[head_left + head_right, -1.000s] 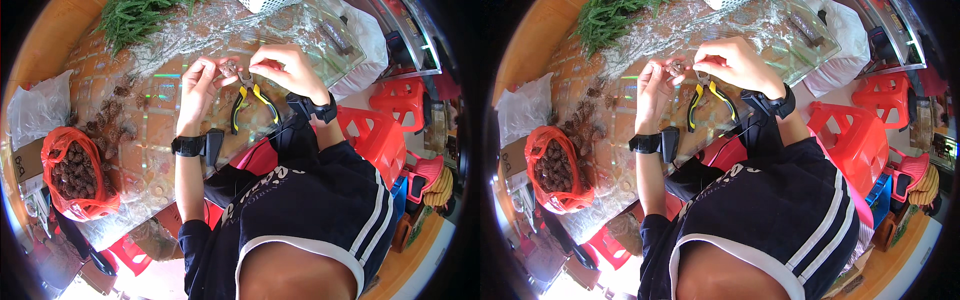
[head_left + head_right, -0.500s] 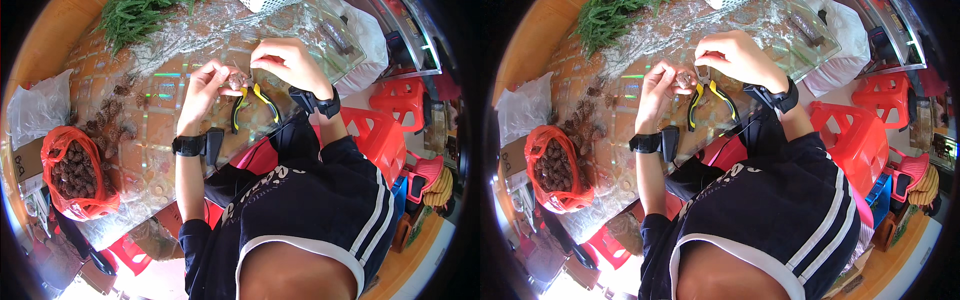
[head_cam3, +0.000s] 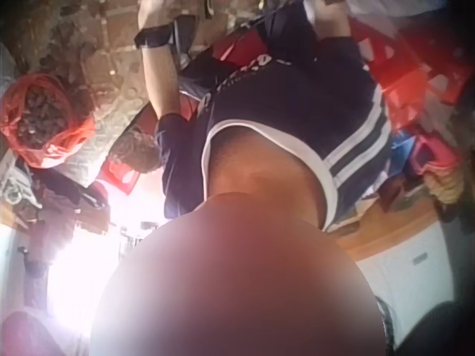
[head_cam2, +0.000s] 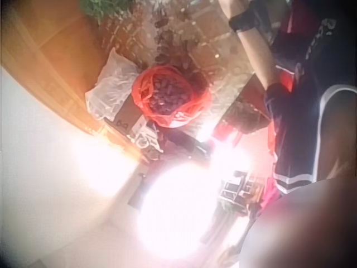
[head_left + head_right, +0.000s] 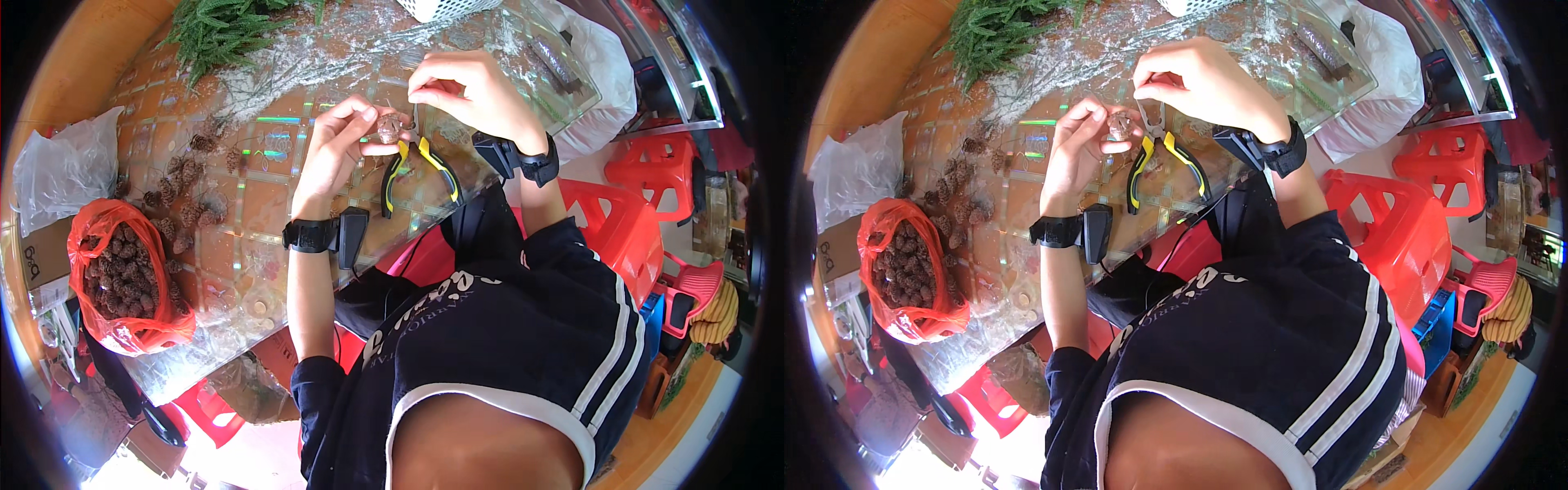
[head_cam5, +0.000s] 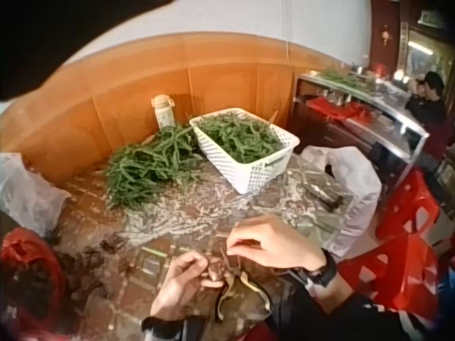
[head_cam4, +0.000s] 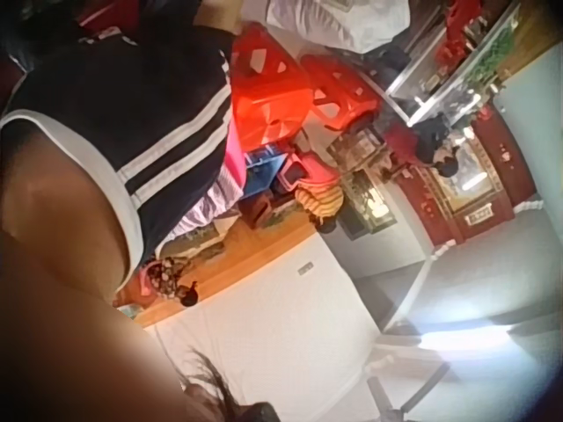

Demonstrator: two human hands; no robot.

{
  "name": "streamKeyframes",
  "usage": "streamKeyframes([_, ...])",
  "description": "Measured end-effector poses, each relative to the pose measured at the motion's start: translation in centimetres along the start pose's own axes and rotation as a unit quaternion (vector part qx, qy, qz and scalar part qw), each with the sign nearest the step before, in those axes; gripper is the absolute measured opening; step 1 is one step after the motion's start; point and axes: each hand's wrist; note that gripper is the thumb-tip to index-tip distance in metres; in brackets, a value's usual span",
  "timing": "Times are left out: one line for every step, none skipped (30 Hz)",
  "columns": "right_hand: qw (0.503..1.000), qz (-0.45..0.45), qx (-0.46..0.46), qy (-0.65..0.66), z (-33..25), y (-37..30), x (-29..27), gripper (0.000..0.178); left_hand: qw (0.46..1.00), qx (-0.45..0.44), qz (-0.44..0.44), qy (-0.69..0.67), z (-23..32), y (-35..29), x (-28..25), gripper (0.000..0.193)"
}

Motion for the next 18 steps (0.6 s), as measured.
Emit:
streamKeyframes([1.000,0.000,0.000,0.001,0.1,0.0,0.0,0.006,1.000,-0.006,-0.010,0.001,0.0,0.0,-0.1,0.015])
streamKeyframes([1.000,-0.010,-0.002,0.014,0.1,-0.1,-0.1,0.006,1.000,-0.013,-0.019,0.002,-0.1,0.0,-0.2,0.014])
streamKeyframes([0.999,-0.021,-0.005,0.027,0.2,-0.1,-0.1,0.006,1.000,-0.014,-0.017,0.002,-0.1,-0.1,-0.2,0.014])
streamKeyframes([0.999,-0.032,-0.007,0.040,0.3,-0.2,-0.2,0.006,0.999,-0.017,-0.015,0.024,-0.2,-0.1,-0.2,0.015])
streamKeyframes([0.999,-0.032,-0.006,0.042,0.3,-0.2,-0.3,0.006,0.999,-0.021,-0.012,0.047,-0.3,-0.2,-0.2,0.016])
streamKeyframes([0.997,-0.055,-0.016,0.059,0.4,-0.2,-0.5,0.006,0.997,-0.024,-0.009,0.069,-0.4,-0.2,-0.3,0.017])
streamKeyframes([0.994,-0.078,-0.026,0.075,0.5,-0.2,-0.8,0.006,0.997,-0.025,-0.007,0.069,-0.5,-0.2,-0.2,0.017])
streamKeyframes([0.990,-0.100,-0.036,0.092,0.6,-0.2,-0.9,0.006,0.996,-0.034,-0.017,0.081,-0.5,-0.2,-0.1,0.017])
streamKeyframes([0.990,-0.101,-0.036,0.094,0.6,-0.3,-1.0,0.006,0.994,-0.043,-0.027,0.092,-0.5,-0.1,0.1,0.017])
streamKeyframes([0.988,-0.115,-0.034,0.098,0.6,-0.3,-1.0,0.006,0.992,-0.052,-0.038,0.104,-0.5,-0.1,0.2,0.018])
streamKeyframes([0.986,-0.130,-0.033,0.103,0.6,-0.3,-1.0,0.007,0.993,-0.052,-0.036,0.104,-0.5,-0.1,0.2,0.018])
streamKeyframes([0.983,-0.143,-0.031,0.107,0.6,-0.3,-1.0,0.007,0.991,-0.065,-0.027,0.117,-0.6,-0.1,0.3,0.018])
streamKeyframes([0.983,-0.143,-0.031,0.108,0.5,-0.1,-1.0,0.007,0.988,-0.078,-0.019,0.130,-0.6,0.0,0.3,0.018])
streamKeyframes([0.983,-0.149,-0.037,0.101,0.4,0.3,-1.0,0.007,0.985,-0.091,-0.011,0.144,-0.6,0.0,0.3,0.018])
streamKeyframes([0.983,-0.155,-0.043,0.094,0.2,0.6,-0.9,0.007,0.985,-0.092,-0.010,0.144,-0.5,0.0,0.3,0.018])
streamKeyframes([0.982,-0.160,-0.049,0.087,0.1,0.9,-0.8,0.008,0.987,-0.093,-0.008,0.133,-0.4,-0.1,0.4,0.017])
streamKeyframes([0.982,-0.161,-0.050,0.088,0.0,1.2,-0.6,0.008,0.988,-0.094,-0.005,0.123,-0.2,-0.1,0.4,0.017])
streamKeyframes([0.983,-0.160,-0.042,0.077,0.0,1.5,-0.4,0.008,0.989,-0.094,-0.002,0.112,-0.1,-0.1,0.4,0.016])
Point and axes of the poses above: each hand's wrist, its own y-axis towards the middle knuckle, its own x-axis out of the palm, z = x × y, and after that the axes turned 4 degrees about -x, right-handed
